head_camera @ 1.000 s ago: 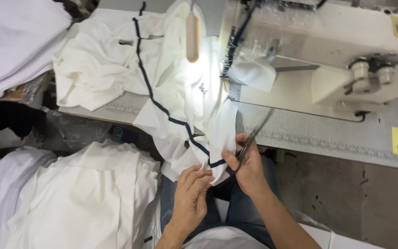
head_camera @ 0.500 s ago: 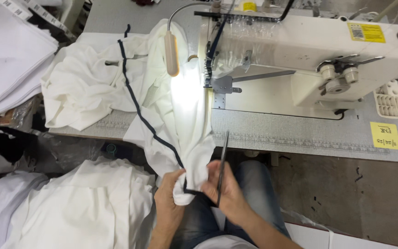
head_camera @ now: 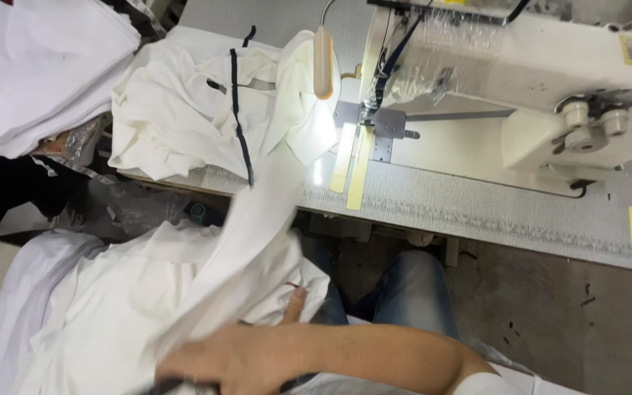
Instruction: The person repeatedly picks up white garments from a pile and uses shears to trim loose threads and excess fabric. The person handles each garment one at a time, snips threads, and places the item back into the pile.
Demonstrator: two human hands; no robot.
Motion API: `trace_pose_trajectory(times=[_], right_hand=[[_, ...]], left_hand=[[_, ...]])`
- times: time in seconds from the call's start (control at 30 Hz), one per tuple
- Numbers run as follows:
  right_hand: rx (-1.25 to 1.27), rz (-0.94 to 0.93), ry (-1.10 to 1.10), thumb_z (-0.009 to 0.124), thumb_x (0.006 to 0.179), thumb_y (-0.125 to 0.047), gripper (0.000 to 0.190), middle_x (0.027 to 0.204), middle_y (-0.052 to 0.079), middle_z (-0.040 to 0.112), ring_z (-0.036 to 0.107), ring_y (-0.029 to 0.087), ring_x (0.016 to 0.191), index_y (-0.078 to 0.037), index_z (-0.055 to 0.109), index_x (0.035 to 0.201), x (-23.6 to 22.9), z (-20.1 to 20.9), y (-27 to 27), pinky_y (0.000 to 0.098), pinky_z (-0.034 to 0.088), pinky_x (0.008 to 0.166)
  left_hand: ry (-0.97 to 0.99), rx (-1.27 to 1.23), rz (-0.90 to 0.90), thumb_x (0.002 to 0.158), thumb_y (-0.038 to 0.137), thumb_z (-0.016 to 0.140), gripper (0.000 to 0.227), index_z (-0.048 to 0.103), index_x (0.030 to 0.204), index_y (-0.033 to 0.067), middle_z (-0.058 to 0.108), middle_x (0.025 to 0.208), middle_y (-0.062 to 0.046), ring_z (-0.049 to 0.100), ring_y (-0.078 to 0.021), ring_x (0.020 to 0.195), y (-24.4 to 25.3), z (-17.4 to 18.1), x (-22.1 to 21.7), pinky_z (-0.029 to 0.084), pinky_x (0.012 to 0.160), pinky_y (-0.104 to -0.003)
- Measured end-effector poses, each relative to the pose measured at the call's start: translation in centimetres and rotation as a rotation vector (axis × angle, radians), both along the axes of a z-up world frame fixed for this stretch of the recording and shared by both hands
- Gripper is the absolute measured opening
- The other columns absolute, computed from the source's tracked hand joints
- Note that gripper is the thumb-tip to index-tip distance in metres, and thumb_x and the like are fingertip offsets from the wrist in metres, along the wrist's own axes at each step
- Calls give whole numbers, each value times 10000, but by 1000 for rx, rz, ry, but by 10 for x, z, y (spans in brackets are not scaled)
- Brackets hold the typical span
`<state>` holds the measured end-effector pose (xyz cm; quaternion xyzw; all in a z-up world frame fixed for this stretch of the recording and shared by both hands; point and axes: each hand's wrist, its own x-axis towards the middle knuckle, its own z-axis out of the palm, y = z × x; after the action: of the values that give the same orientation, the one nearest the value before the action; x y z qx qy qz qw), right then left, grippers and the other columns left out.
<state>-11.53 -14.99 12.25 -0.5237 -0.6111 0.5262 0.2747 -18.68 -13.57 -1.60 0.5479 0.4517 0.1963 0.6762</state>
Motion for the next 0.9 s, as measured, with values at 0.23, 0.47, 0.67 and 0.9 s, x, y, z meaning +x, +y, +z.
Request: trace_pose_trajectory(times=[0.23,0.47,0.67,0.9], right_hand=[[97,-161,130,638,940,-121,628,1198,102,618,622,236,1075,-79,381,1511,58,0,-61,349,487,981],[-69,-555,671,818,778,90,985,958,121,533,694,171,682,-54,289,1597,97,-55,-146,338,677,741],[-132,-256,953,827,781,-693,1172,800,37,440,421,116,718,9,349,1590,69,-77,-131,257,375,633],[-241,-240,981,798,754,-706,1160,793,28,489,384,108,662,-39,371,1602,59,-92,-119,236,444,568]], left_hand=[[-311,-481,219,876,86,679,381,659,1238,-31,730,1169,-174,683,-250,1056,23,-23,-28,538,990,-396],[-249,-469,448,789,93,642,655,555,1434,19,619,1450,-114,583,-227,1329,30,83,-13,440,1182,-368],[-234,-471,517,815,73,625,643,535,1450,30,610,1458,-124,591,-220,1288,36,96,-18,475,1132,-377],[-229,-445,447,835,38,617,569,573,1401,-10,645,1394,-161,613,-264,1275,32,81,-27,490,1119,-401]])
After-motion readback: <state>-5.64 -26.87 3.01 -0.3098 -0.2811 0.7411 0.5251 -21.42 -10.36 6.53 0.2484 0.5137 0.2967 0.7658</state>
